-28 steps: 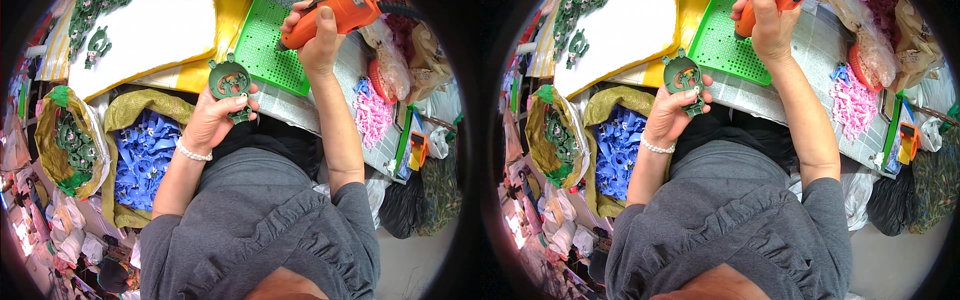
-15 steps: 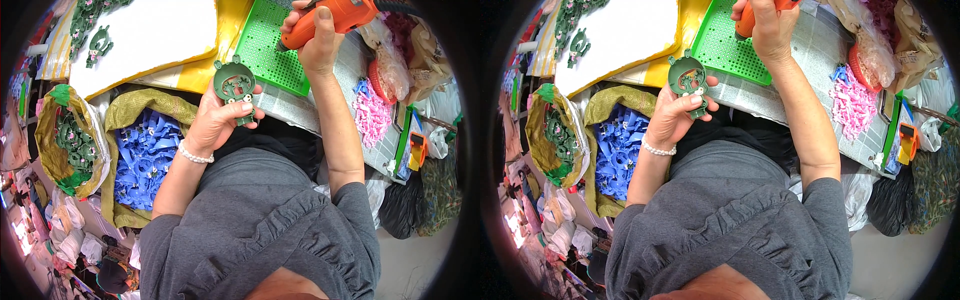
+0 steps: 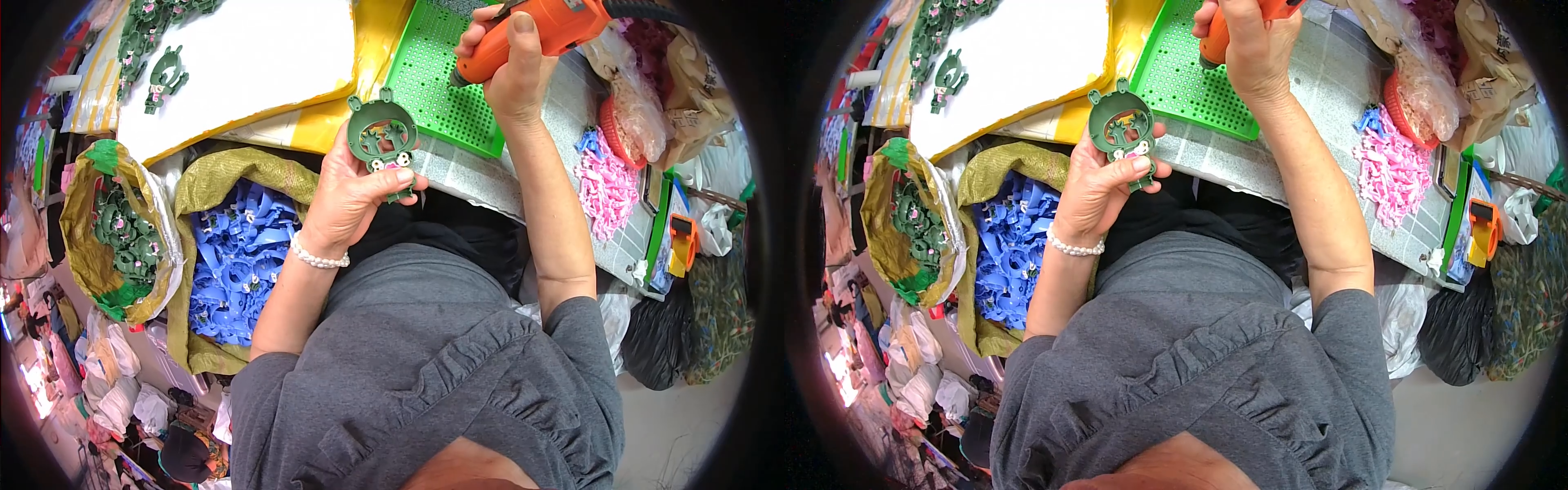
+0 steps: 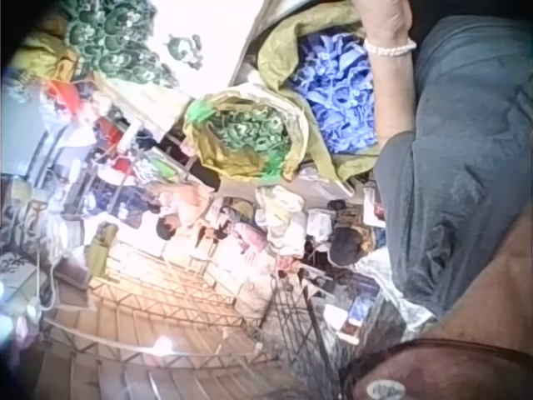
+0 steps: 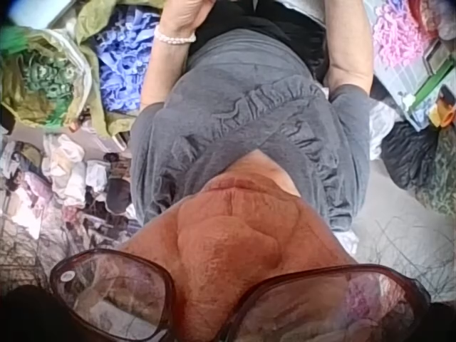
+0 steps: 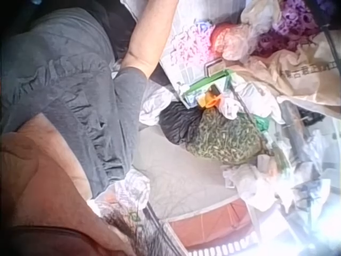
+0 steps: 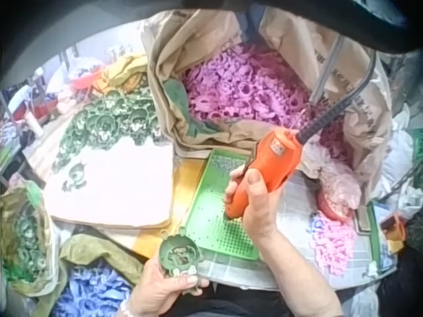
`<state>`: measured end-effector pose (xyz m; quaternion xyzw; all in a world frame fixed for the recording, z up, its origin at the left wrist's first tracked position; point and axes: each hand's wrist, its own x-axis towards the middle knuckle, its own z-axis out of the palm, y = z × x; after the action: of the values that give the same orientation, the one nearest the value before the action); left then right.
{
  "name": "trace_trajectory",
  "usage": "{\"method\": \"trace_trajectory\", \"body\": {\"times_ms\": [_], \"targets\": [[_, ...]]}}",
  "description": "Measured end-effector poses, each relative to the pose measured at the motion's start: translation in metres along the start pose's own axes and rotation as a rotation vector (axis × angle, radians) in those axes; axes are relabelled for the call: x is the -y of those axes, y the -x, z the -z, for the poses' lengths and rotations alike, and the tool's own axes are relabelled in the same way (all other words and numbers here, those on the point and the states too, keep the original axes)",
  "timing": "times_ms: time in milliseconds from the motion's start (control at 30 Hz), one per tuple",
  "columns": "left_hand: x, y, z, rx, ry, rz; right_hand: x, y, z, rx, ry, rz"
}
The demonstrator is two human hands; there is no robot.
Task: Assembling small green plastic components using an electric screwdriver.
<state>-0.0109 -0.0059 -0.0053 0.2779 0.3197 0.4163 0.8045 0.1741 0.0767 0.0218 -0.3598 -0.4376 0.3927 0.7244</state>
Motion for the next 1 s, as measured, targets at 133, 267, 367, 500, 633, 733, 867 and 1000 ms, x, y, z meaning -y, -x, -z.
{"method": "trace_trajectory", "body": {"times_ms": [133,267,367,500,633,733,867,1000], "targets": [[0.002,-0.001,0.002,-0.003,0.006,0.009,-0.003,0.000,0.003,0.017,0.010,0.010],[0.004,0.001,0.003,-0.007,0.003,0.007,-0.002,0.002,0.002,0.018,0.014,0.006],[0.004,0.002,0.003,0.000,-0.004,0.011,-0.011,-0.002,0.003,0.025,0.016,0.027],[0.005,0.000,0.001,0.003,-0.006,0.013,-0.011,-0.003,0.004,0.148,-0.331,0.098],[0.004,-0.001,0.000,-0.001,-0.014,0.020,-0.028,-0.013,0.002,0.283,-0.727,0.167],[0.004,0.000,0.000,-0.006,-0.018,0.012,0.004,0.000,-0.001,-0.012,0.002,0.051],[0.006,0.001,-0.001,-0.018,-0.049,-0.009,0.016,0.003,-0.005,-0.005,-0.013,0.071],[0.007,0.002,-0.002,-0.044,-0.055,-0.025,0.028,0.008,-0.006,0.021,-0.057,0.069]]}}
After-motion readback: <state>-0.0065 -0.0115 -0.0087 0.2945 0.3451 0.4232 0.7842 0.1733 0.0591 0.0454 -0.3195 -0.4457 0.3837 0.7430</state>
